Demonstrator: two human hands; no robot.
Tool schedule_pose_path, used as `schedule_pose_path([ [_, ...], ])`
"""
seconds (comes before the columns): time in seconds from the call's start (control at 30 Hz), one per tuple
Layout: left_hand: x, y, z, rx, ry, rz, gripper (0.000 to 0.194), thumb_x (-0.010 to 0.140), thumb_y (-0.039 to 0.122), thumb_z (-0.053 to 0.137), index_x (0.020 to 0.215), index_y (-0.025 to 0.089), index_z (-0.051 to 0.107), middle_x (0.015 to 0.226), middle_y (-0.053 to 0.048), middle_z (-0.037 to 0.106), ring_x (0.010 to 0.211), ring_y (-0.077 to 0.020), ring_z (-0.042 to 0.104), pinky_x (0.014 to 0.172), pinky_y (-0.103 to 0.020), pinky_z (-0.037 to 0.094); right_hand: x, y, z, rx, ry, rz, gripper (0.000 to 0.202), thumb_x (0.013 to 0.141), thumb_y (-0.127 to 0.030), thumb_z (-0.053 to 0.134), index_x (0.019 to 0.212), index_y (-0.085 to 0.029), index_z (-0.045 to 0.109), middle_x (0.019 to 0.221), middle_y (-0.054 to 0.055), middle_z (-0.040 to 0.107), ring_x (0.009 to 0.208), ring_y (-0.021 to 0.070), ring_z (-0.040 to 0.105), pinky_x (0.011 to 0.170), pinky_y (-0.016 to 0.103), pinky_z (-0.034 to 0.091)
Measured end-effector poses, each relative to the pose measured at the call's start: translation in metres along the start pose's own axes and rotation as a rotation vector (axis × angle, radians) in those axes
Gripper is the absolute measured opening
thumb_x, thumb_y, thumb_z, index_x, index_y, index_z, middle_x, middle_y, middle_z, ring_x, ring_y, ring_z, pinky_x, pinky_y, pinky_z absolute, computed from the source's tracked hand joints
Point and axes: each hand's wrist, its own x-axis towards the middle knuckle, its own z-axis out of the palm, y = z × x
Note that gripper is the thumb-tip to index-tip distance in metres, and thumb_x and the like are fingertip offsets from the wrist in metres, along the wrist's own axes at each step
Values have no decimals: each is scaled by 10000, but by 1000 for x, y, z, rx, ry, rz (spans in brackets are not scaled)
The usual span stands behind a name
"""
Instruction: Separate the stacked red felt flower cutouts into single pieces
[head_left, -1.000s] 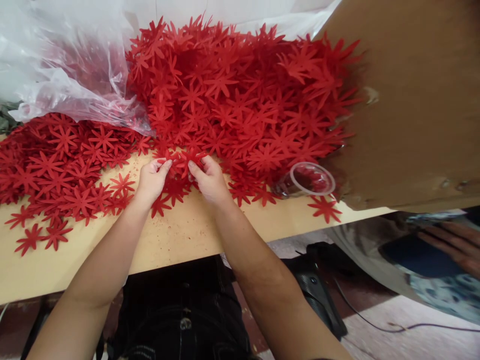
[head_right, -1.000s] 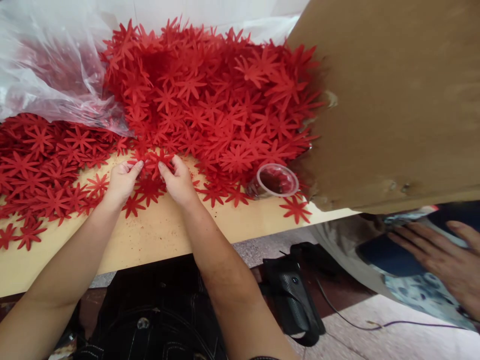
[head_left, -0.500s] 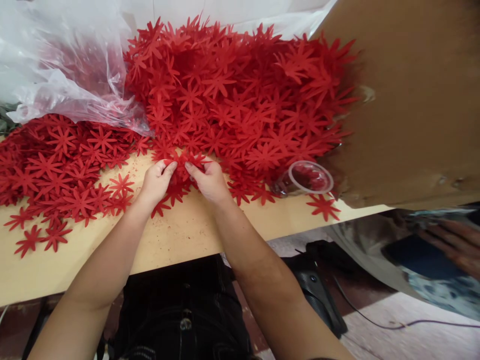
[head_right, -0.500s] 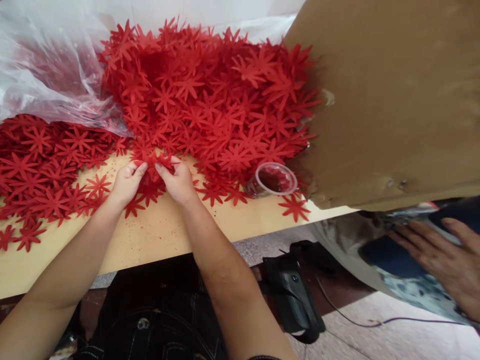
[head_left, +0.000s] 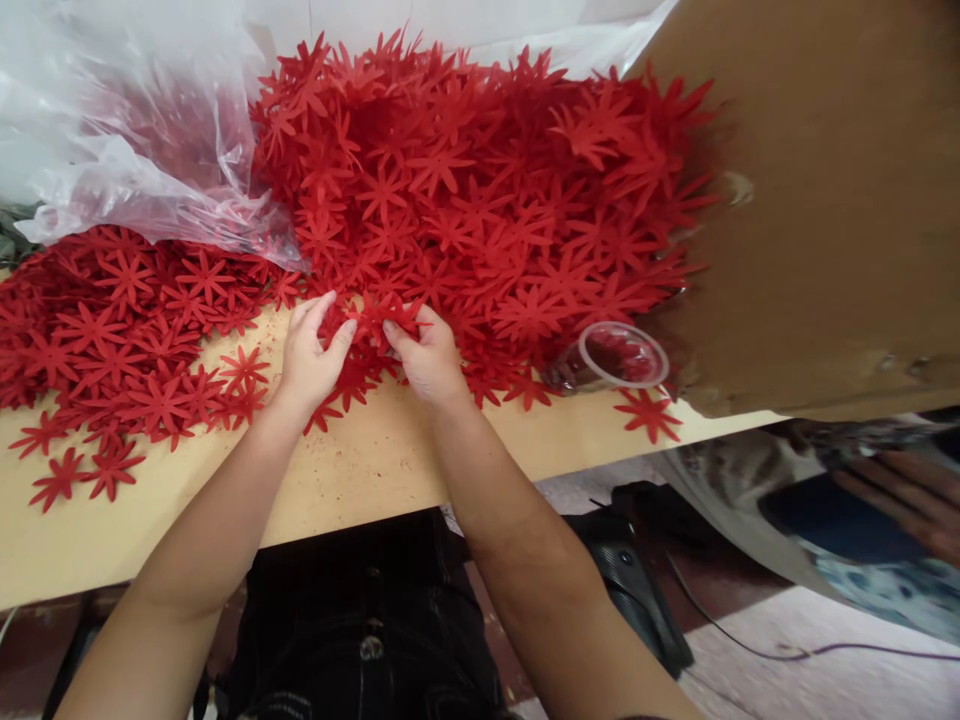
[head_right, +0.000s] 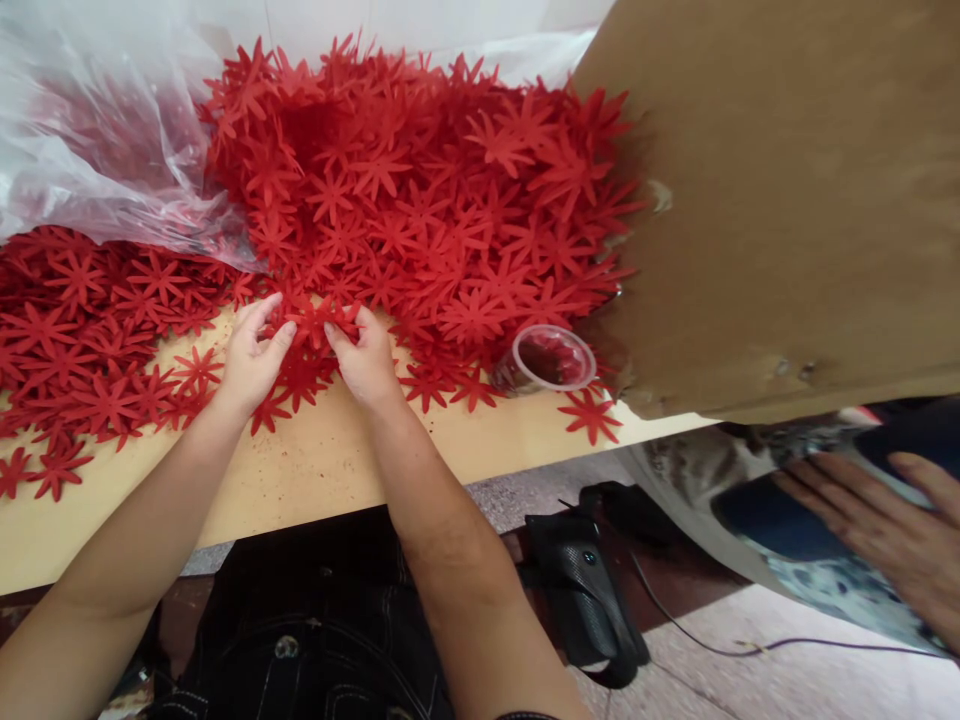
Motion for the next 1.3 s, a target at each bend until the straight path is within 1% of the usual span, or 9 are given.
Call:
schedule_pose_path([
  [0.17, -3, 4, 4, -47, -78, 50, 242, 755, 356, 584, 897, 166, 634, 958, -67, 614, 934, -160, 565, 895, -325, 429, -3, 1, 5, -68, -32, -66, 298, 653, -436, 680, 790, -211, 541, 778, 6, 655, 730, 134, 613, 766, 311, 517],
  [0.3, -2, -2, 6, -82, -24, -9, 130, 745, 294, 581, 741, 166, 603, 806, -33, 605, 810, -136, 561, 803, -288, 449, -4, 3, 6, -111, -67, -84, 264, 713, -444, 616, 829, -217, 548, 840, 22, 655, 804, 145, 615, 823, 327, 504],
  [0.47, 1, -1, 3, -96, 6, -150, 101, 768, 260, 546, 722, 170, 549, 703, 10, 566, 661, -95, 515, 669, -229, 421, -3, 3, 4, -109, -110, -12, 253, 695, -385, 634, 853, -219, 527, 882, 18, 648, 782, 134, 606, 795, 315, 508],
  [0.6, 1, -1, 2, 8, 13, -111, 158, 810, 299, 498, 707, 180, 506, 638, 29, 513, 592, -87, 455, 611, -230, 373, -1, 0, 0, -131, -63, 27, 193, 702, -349, 624, 773, -193, 535, 760, 5, 628, 664, 112, 574, 691, 279, 505],
  [0.8, 2, -13, 0, 147, 80, 0, 76, 792, 248, 510, 814, 178, 530, 811, -18, 575, 743, -122, 524, 716, -269, 419, 3, 0, -2, -66, 101, 87, 90, 722, -204, 564, 799, -206, 518, 744, -17, 606, 616, 105, 557, 587, 256, 486],
  [0.9, 2, -10, -3, 219, 151, 172, 238, 757, 217, 553, 990, 169, 544, 1019, -64, 576, 978, -166, 526, 883, -324, 417, 2, 0, 1, -76, 78, 129, 134, 716, -137, 528, 826, -208, 503, 718, -18, 611, 612, 113, 570, 592, 261, 486],
  [1.0, -3, 0, -2, 223, 87, 285, 250, 783, 244, 536, 1021, 170, 560, 1042, -67, 579, 1019, -171, 527, 935, -343, 410, 0, -1, 3, -106, 7, 79, 85, 735, -174, 523, 813, -201, 504, 695, -16, 607, 617, 106, 565, 651, 267, 486],
  [1.13, -8, 10, 3, 156, -57, 273, 220, 804, 279, 520, 983, 172, 590, 1007, -64, 597, 973, -163, 557, 901, -331, 446, -2, -2, 4, -167, -73, 37, 91, 756, -263, 525, 805, -186, 526, 670, -15, 580, 594, 101, 526, 663, 275, 474],
  [1.3, -8, 10, 7, 7, -66, 163, 238, 765, 322, 582, 946, 167, 596, 984, -67, 593, 950, -157, 562, 891, -320, 448, -6, 0, 0, -437, -113, -101, 174, 803, -342, 503, 749, -178, 531, 664, 6, 574, 641, 121, 515, 678, 286, 443],
])
